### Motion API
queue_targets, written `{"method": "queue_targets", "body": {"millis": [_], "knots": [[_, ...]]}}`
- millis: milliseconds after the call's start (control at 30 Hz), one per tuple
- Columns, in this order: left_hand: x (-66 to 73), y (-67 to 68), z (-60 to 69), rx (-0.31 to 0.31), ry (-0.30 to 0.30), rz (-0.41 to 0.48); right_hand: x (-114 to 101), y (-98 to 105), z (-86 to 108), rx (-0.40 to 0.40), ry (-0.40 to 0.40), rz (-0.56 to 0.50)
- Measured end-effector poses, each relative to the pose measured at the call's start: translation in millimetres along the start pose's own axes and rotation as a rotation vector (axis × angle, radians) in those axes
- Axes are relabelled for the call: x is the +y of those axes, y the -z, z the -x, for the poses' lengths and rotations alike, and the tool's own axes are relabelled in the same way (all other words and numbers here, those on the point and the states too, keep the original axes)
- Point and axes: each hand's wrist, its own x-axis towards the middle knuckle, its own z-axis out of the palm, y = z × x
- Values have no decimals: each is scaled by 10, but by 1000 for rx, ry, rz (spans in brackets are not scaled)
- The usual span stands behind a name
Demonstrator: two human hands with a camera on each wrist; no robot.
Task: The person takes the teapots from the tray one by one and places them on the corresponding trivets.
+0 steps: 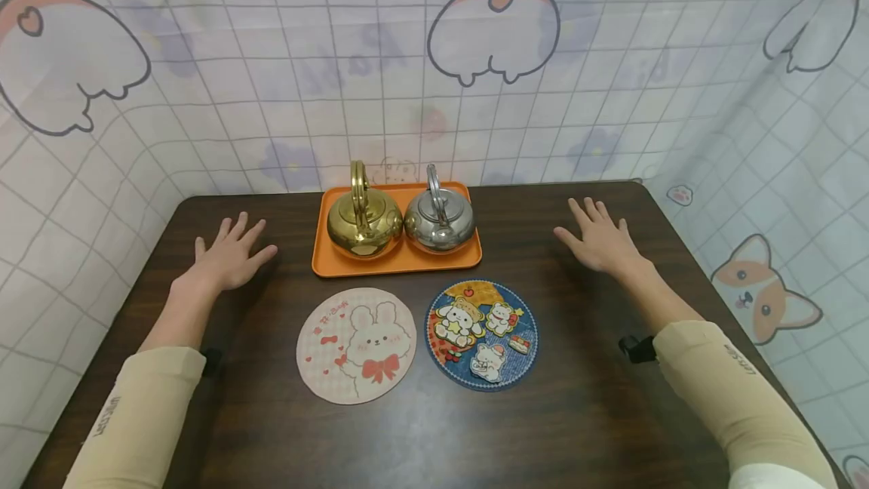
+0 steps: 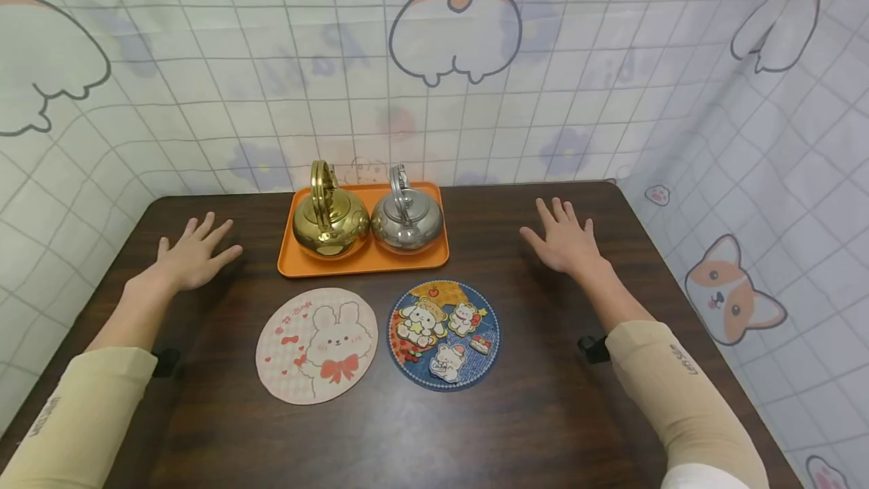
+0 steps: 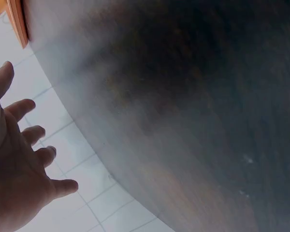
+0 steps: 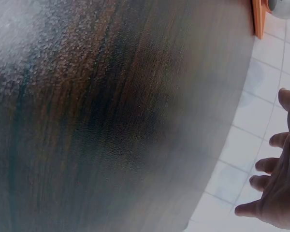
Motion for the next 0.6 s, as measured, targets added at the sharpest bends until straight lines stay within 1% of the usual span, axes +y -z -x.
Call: {"method": "queue_targets", "body": {"millis": [100, 267, 367, 433, 600], "knots": [[6, -29, -2, 0, -2, -1, 2, -16, 15, 13, 0, -8], [14, -31, -1, -8, -2, -1, -11, -47, 36, 13, -11, -19], [23, -25, 1, 0, 3, 9, -15, -60, 48, 15, -11, -23], [34, -20, 3, 11, 5, 17, -14, -68, 51, 29, -10, -30], [53, -16, 11, 30, 11, 31, -44, -88, 56, 94, 16, -56]]}}
